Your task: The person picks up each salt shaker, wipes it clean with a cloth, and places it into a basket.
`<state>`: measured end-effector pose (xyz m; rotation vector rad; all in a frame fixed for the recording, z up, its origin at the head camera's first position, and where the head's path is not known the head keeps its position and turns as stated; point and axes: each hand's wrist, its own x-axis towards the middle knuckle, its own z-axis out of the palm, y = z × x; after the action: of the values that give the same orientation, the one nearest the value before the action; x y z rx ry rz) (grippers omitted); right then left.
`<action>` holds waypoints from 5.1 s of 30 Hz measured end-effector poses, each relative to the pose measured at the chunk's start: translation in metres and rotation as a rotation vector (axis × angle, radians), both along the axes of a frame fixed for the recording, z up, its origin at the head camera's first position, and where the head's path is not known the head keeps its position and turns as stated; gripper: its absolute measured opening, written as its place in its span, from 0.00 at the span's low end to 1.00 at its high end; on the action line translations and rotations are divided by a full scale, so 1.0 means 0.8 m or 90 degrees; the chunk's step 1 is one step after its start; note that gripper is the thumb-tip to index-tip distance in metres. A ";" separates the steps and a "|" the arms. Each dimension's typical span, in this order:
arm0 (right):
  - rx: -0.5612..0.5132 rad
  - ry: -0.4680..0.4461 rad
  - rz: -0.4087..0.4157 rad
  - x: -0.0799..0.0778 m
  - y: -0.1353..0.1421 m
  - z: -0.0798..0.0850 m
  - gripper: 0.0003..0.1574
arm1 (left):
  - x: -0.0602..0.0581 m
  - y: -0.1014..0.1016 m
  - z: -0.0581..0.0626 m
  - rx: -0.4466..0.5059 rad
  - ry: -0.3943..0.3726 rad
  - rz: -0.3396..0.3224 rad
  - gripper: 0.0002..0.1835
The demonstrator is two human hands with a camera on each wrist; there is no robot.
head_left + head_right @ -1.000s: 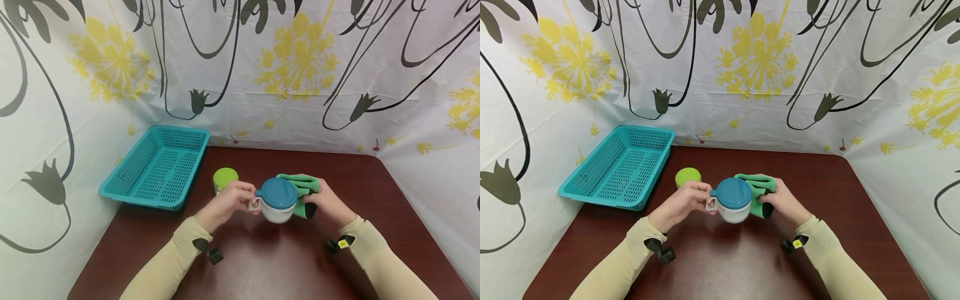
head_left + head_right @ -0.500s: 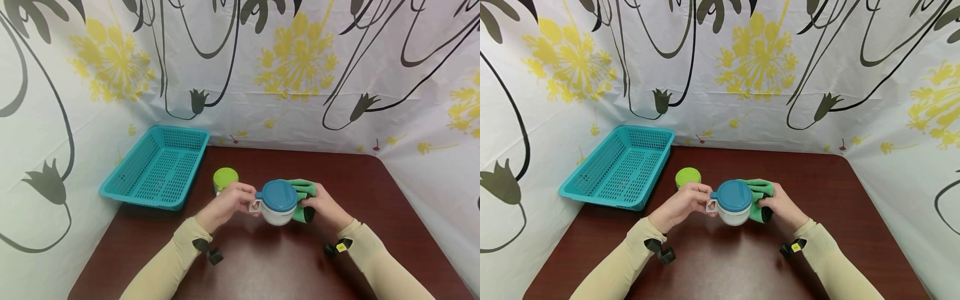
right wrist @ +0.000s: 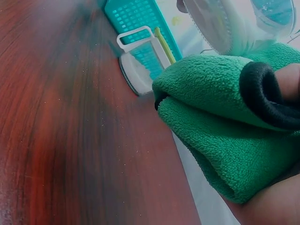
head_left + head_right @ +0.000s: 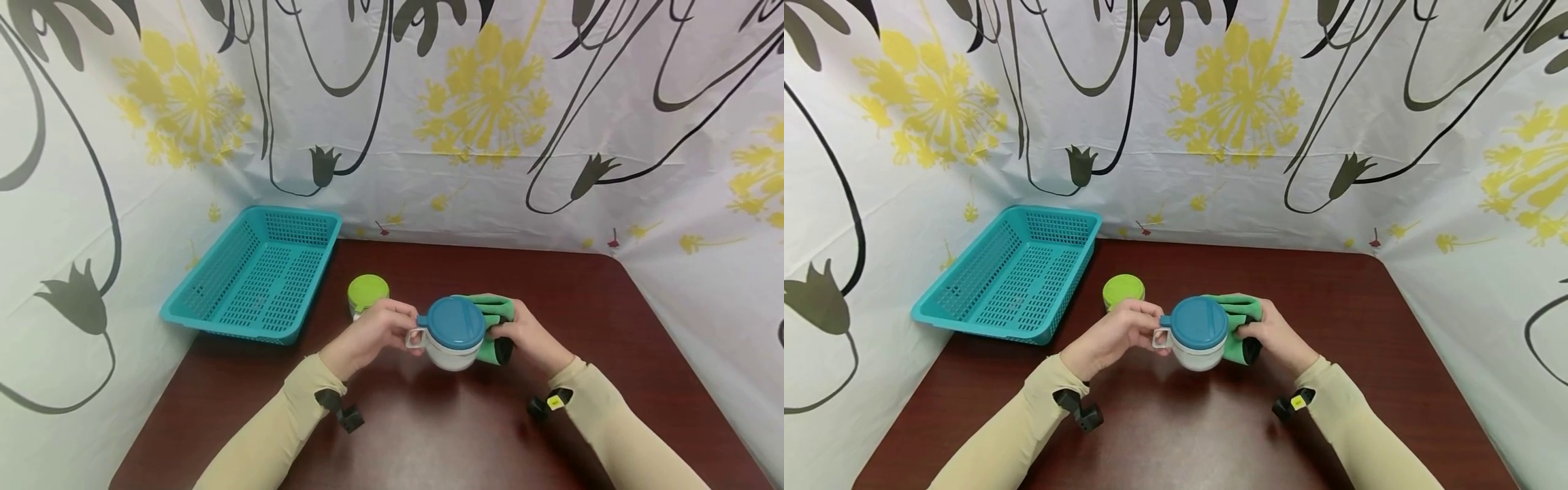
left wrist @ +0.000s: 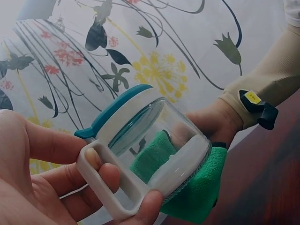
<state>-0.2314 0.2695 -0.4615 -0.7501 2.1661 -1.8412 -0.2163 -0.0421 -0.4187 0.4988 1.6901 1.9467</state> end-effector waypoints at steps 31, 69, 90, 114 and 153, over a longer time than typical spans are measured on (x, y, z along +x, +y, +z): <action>-0.006 0.043 0.018 -0.023 -0.003 0.073 0.33 | 0.005 0.004 -0.007 -0.028 0.015 -0.028 0.10; 0.086 -0.043 0.048 -0.033 -0.010 -0.002 0.34 | -0.001 0.005 -0.014 -0.010 -0.091 0.036 0.10; 0.032 0.001 0.103 -0.038 -0.009 0.026 0.36 | 0.000 0.003 -0.019 -0.004 -0.067 -0.011 0.09; 0.037 -0.006 0.230 -0.046 -0.018 0.050 0.32 | 0.001 0.002 -0.019 0.004 -0.044 -0.043 0.10; -0.004 -0.104 0.261 -0.037 -0.029 -0.028 0.06 | 0.002 -0.002 -0.011 0.053 -0.136 -0.004 0.07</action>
<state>-0.2614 0.2464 -0.4839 -0.9272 1.7491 -1.6329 -0.2145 -0.0433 -0.4273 0.3116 1.4773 1.9957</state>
